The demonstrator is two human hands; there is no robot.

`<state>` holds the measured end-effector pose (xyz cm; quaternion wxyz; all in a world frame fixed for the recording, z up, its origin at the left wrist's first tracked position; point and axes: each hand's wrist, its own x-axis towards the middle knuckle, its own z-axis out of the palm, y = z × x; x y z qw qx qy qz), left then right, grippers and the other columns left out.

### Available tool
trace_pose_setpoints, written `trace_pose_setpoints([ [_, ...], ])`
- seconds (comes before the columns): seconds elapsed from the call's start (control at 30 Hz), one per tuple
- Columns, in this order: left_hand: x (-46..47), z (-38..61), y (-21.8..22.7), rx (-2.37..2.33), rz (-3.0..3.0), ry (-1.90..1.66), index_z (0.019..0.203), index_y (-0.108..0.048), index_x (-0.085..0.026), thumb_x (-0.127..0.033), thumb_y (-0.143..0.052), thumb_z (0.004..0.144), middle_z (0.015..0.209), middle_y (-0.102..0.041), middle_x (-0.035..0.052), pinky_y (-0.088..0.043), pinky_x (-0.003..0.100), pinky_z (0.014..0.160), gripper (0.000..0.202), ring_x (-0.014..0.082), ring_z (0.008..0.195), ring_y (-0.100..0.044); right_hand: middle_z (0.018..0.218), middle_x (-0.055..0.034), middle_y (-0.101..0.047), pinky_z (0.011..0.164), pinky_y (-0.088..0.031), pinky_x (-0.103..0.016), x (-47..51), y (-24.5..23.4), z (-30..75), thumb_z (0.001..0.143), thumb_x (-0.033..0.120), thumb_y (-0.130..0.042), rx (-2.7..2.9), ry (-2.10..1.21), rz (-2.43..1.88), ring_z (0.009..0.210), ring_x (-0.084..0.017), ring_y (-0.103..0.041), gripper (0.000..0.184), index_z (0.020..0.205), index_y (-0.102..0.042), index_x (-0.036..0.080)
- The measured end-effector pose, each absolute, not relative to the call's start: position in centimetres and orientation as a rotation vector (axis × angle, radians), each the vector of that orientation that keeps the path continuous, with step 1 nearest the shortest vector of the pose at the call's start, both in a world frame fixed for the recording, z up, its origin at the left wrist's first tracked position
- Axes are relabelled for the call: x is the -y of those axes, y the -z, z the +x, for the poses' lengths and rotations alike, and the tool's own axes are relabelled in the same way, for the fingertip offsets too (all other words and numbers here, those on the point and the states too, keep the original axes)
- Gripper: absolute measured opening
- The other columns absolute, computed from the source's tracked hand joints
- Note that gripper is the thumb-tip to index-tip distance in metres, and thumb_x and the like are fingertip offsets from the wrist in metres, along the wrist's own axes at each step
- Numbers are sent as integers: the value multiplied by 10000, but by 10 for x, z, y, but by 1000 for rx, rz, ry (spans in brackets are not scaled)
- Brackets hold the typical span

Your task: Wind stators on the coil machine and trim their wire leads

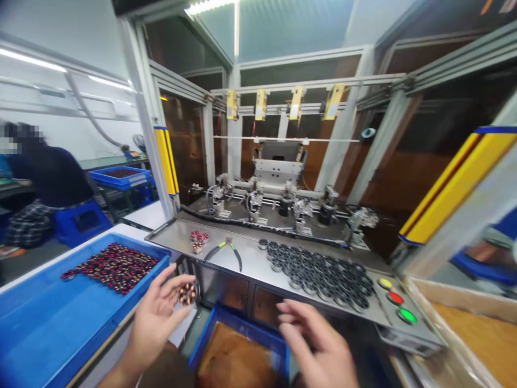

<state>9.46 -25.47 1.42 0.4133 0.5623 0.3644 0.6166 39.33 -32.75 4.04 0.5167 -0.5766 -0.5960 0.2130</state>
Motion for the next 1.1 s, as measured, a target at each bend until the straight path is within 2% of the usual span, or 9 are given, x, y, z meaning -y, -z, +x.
trace_pose_setpoints([
  [0.07,289,116,-3,-846,1419,-1561,1333,-407,-259,-121,-684,808,1153,-719,69,-524,266,957,609,171,1089,-668,870,-65,-693,710,-508,-285,326,-59,349,832,454,-628,1462,-909,-1295,767,-178,-643,302,923,-664,168],
  [0.13,313,130,1,-818,1403,-1608,1314,-463,-279,-146,-673,834,1137,-743,42,-527,222,941,540,153,1061,-685,622,3,-586,557,-421,-239,323,-68,317,769,495,-665,1409,-1209,-1239,569,-115,-526,346,745,-615,154],
  [0.27,331,138,-5,-816,1367,-1602,1282,-532,-330,-235,-678,847,1112,-763,-2,-546,171,883,468,128,994,-713,514,44,-486,477,-306,-208,326,-61,294,701,547,-708,1273,-1507,-1227,465,-63,-403,443,611,-522,156],
  [0.4,333,138,-10,-825,1314,-1562,1273,-543,-343,-256,-729,803,1092,-766,9,-571,175,821,512,139,946,-725,541,15,-541,466,-330,-197,333,-44,294,711,563,-709,1202,-1611,-1148,449,-57,-421,463,618,-547,139],
  [0.7,333,141,-15,-643,1177,-1447,1259,-552,-343,-221,-824,695,996,-776,22,-579,186,726,637,142,826,-724,539,-15,-604,436,-342,-201,330,-19,342,650,385,-815,1272,-1950,-662,422,-72,-493,334,566,-647,108],
  [0.8,332,141,-14,-674,1242,-1520,1263,-551,-342,-199,-821,695,979,-773,27,-588,213,732,644,167,862,-722,588,-19,-642,511,-379,-202,338,-5,343,628,356,-841,1247,-1950,-690,510,-83,-554,285,645,-697,111],
  [0.9,328,142,-10,-727,1410,-1604,1274,-554,-351,-121,-804,693,957,-766,24,-600,248,738,673,192,885,-720,647,-5,-668,533,-401,-186,352,11,316,571,409,-869,1005,-1918,-736,545,-77,-584,375,720,-649,144],
  [0.97,325,143,-7,-741,1517,-1616,1295,-543,-354,-59,-780,688,967,-760,22,-605,269,749,715,197,890,-716,570,10,-637,473,-377,-173,360,17,295,507,430,-892,856,-1880,-753,476,-74,-559,445,682,-591,153],
  [1.1,320,147,-6,-756,1557,-1564,1320,-507,-373,-18,-768,674,994,-757,-6,-585,229,784,782,170,913,-712,440,76,-479,389,-248,-152,365,20,280,526,498,-866,835,-1781,-880,364,-15,-360,449,605,-599,145],
])
